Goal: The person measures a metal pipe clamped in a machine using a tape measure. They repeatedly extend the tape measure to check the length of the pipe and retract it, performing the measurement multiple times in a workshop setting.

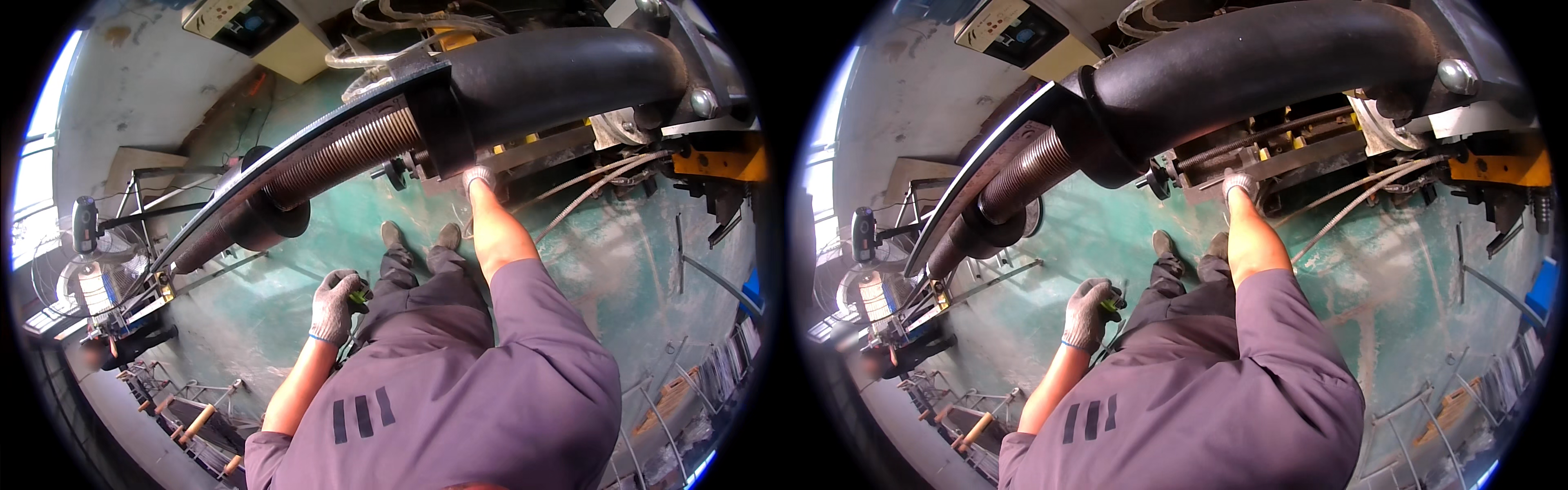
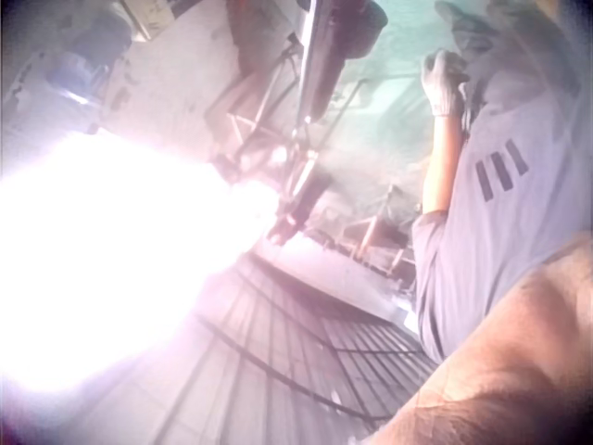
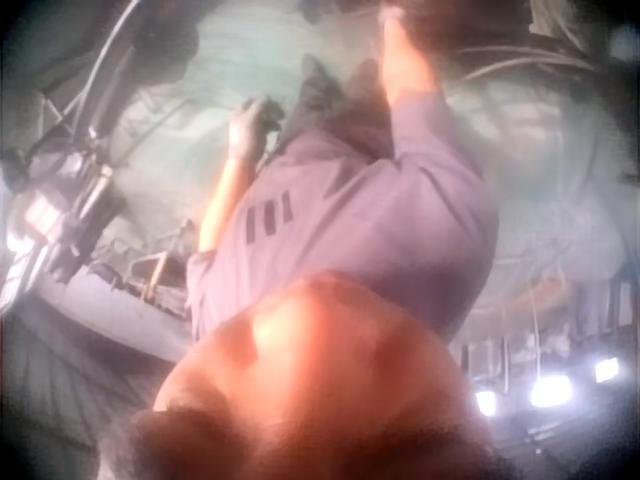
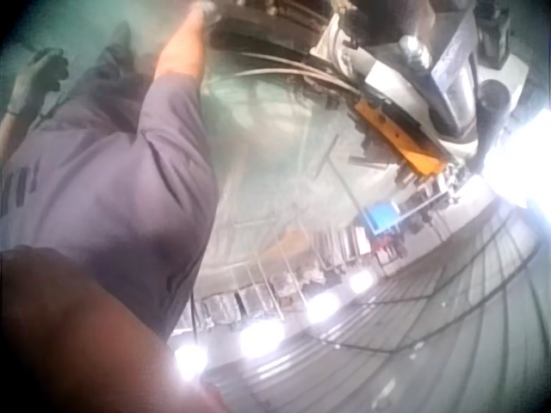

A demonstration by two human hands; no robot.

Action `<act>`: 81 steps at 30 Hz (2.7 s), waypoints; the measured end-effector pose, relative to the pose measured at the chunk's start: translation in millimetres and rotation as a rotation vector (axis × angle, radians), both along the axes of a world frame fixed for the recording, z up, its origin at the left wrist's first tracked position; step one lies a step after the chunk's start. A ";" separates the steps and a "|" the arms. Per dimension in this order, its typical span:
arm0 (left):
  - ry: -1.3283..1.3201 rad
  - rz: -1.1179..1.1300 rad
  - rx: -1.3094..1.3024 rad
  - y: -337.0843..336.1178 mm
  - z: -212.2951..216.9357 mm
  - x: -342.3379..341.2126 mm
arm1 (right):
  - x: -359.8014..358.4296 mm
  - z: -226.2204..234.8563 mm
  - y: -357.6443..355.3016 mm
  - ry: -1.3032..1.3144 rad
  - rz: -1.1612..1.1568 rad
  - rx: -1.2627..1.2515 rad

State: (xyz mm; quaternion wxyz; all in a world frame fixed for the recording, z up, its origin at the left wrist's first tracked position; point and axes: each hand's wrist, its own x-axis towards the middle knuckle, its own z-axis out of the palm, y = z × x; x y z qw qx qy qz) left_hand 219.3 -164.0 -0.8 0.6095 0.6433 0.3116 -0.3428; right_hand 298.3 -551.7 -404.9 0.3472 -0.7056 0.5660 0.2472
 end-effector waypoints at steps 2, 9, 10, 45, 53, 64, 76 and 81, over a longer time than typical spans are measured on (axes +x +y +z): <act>-0.006 0.008 -0.009 -0.9 5.1 2.7 | -5.9 8.4 -0.1 0.005 0.066 -0.121; -0.074 -0.029 -0.078 -12.7 12.1 20.7 | -39.7 186.4 91.6 -0.578 -0.197 0.616; -0.081 -0.038 -0.084 -17.4 13.5 25.2 | -60.4 221.2 117.4 -0.746 -0.234 0.762; -0.679 -0.773 0.502 52.4 85.8 55.2 | -117.9 505.9 19.8 -1.419 -0.234 0.403; -0.965 -0.690 0.652 87.9 130.7 53.3 | -104.0 504.5 64.8 -1.727 -0.649 0.630; -1.296 -0.509 0.798 149.8 190.1 68.6 | -76.8 541.0 147.5 -1.542 -0.350 0.605; -1.337 -0.411 0.874 175.5 207.7 64.2 | -55.5 556.8 152.6 -1.358 -0.284 0.632; -1.374 -0.414 0.912 175.9 210.1 65.3 | -52.7 553.5 149.2 -1.381 -0.264 0.655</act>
